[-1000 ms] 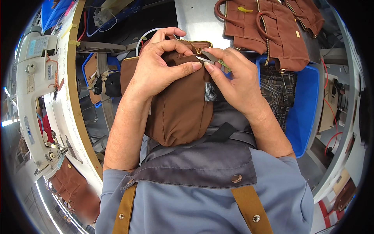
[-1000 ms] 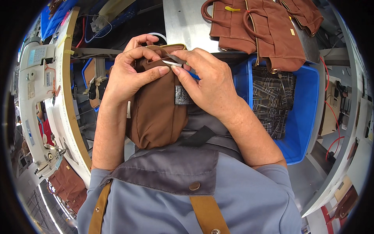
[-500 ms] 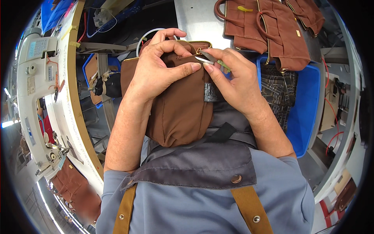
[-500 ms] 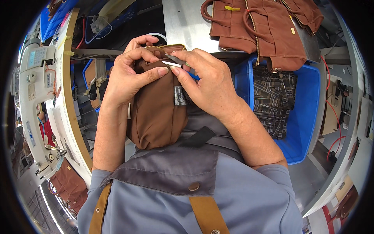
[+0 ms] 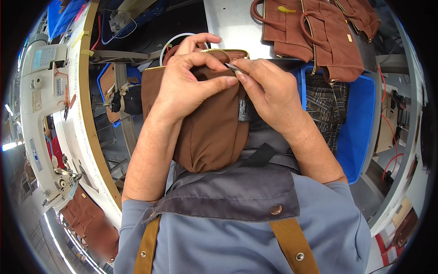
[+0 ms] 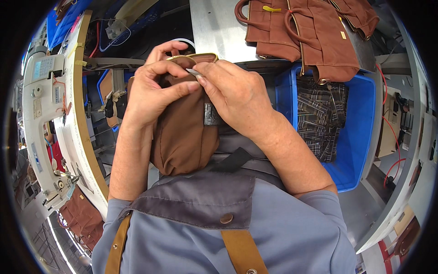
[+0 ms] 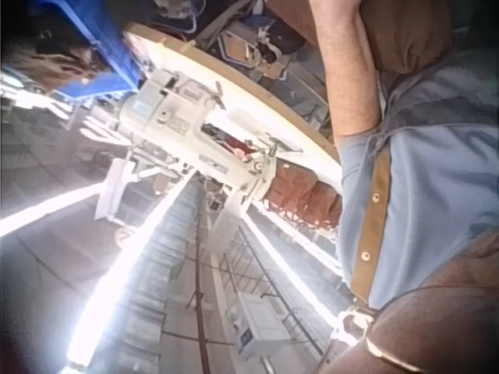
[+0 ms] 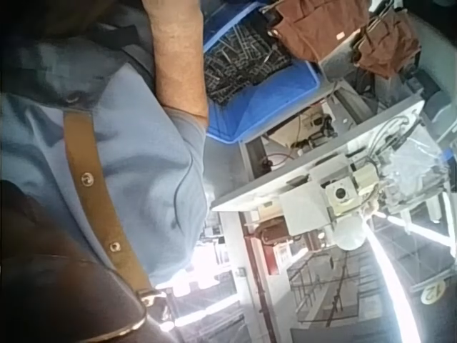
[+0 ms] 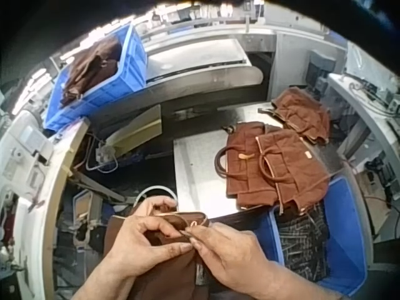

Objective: Trimming excess threads and inspecting the zipper of a brown leather bag using thread snips in a workshop.

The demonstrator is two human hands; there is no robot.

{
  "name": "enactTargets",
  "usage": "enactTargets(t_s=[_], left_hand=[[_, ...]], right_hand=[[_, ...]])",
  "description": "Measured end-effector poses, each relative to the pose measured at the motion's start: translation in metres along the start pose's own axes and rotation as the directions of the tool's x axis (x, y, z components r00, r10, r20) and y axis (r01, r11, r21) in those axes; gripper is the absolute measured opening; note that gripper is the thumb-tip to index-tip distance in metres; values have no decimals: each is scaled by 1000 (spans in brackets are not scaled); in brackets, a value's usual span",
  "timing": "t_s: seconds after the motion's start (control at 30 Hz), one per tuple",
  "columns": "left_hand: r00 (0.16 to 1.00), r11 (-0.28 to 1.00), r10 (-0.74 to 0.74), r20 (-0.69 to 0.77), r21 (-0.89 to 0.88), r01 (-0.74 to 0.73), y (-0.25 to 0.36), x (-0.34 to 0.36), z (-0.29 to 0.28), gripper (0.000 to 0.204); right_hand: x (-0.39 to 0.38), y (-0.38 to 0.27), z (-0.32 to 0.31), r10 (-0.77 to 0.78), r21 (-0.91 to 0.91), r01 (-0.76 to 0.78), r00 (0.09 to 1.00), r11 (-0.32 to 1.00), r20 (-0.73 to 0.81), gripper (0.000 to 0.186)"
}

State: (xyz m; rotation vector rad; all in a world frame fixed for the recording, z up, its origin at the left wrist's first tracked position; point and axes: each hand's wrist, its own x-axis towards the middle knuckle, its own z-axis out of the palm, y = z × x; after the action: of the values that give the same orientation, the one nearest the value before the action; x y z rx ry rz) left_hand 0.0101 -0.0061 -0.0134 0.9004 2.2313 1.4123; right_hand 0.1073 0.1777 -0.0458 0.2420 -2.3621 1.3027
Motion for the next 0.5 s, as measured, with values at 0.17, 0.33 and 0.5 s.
enactTargets(t_s=[0.17, 0.33, 0.5], left_hand=[[997, 993, -63, -39, -100, 59, -1, -2, -7, 24], [998, 996, -57, 27, -72, 58, 1, 0, -14, 23], [979, 964, -96, 181, -227, 137, 2, 0, -28, 23]], right_hand=[[0, 7, -8, 241, 242, -223, 970, 944, -47, 25], [6, 13, -2, 325, 361, -373, 927, 855, 187, 25], [0, 21, 7, 336, 612, -485, 874, 625, 350, 17]])
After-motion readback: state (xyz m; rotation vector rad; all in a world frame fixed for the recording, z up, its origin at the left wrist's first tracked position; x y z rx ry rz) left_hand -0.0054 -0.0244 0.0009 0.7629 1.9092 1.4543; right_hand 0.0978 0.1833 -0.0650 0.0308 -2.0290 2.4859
